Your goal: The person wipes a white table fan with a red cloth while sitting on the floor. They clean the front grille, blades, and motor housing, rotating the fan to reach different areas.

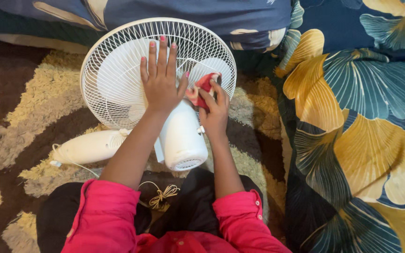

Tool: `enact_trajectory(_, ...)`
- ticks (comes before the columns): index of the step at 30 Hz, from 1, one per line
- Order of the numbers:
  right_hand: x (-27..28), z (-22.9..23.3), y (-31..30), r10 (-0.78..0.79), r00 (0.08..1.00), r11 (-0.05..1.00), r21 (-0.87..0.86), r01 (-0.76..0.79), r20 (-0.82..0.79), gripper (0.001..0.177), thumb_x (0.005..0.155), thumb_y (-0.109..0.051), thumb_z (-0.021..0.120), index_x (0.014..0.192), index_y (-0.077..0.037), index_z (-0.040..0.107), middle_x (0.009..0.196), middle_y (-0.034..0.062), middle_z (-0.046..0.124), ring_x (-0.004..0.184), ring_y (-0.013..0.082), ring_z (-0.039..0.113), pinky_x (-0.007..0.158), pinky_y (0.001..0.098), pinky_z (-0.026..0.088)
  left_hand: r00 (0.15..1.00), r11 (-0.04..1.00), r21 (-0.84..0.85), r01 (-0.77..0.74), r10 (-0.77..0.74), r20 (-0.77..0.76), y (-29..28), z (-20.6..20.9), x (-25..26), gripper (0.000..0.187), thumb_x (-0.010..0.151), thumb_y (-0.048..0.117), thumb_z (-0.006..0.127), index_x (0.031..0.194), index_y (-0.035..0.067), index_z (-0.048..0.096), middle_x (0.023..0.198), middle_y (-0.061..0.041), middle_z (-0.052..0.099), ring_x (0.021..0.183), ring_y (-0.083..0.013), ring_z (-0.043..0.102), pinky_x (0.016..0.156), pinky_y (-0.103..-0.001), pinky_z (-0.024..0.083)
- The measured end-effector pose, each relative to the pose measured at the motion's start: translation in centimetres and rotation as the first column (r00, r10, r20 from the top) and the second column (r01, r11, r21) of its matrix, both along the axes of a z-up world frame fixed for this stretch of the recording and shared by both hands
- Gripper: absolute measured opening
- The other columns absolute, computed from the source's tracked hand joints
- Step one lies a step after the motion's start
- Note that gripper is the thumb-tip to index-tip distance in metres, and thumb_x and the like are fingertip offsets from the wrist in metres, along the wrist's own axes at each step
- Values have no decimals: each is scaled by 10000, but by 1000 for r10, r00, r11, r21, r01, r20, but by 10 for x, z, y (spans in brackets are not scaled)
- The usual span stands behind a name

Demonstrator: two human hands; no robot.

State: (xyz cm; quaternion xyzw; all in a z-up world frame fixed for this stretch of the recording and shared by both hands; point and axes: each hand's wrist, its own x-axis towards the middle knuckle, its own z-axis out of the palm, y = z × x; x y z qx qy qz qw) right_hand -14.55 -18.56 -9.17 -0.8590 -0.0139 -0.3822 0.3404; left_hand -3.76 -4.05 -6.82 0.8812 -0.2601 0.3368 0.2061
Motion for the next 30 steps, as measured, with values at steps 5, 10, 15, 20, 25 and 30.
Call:
enact_trajectory(5,0,-37,-1,-80,995,996,45,83,-66,512,702,31,714,1189,-122,747,1338,156,550,1271,371,512,1112,465,418,1000,1000,-7,0,0,-16,-5,0,3,755,1032,377,647,1662,91,345,1732,-140,241,1612,-346,181,1294,-528,81)
enact_trajectory(10,9,-75,-4,-167,984,966,190,177,-66,392,657,5,736,1038,-86,756,1197,147,548,1151,368,514,1032,464,430,1000,1000,-1,-3,3,-3,-4,-3,2,774,1035,371,645,1676,94,310,1742,-137,220,1621,-346,161,1301,-532,76)
enact_trajectory(15,12,-110,-3,-131,988,896,417,156,-87,318,641,48,681,950,-18,710,1086,105,536,997,276,582,895,358,496,999,1000,21,-18,19,-27,-4,-3,0,780,1039,368,620,1677,79,277,1741,-149,186,1613,-363,133,1288,-549,66)
enact_trajectory(20,13,-129,3,-148,987,874,458,163,-69,260,652,21,786,896,23,697,975,81,559,904,212,603,790,295,509,998,999,31,-40,41,-39,-2,-2,0,780,1057,382,600,1681,68,252,1743,-157,162,1613,-373,115,1284,-553,53)
enact_trajectory(25,11,-141,10,-120,990,848,512,138,-67,248,668,-20,824,873,16,688,972,69,563,917,200,620,803,284,518,997,997,47,-64,66,-38,2,-3,2,787,1057,385,588,1685,65,239,1747,-158,151,1616,-371,103,1283,-549,38)
enact_trajectory(30,10,-150,18,-154,981,842,503,195,-121,251,636,0,820,876,23,747,952,69,604,914,198,620,811,283,502,997,997,33,-71,72,-32,8,-6,5,782,1065,397,578,1684,60,237,1747,-163,152,1617,-376,99,1286,-548,30)
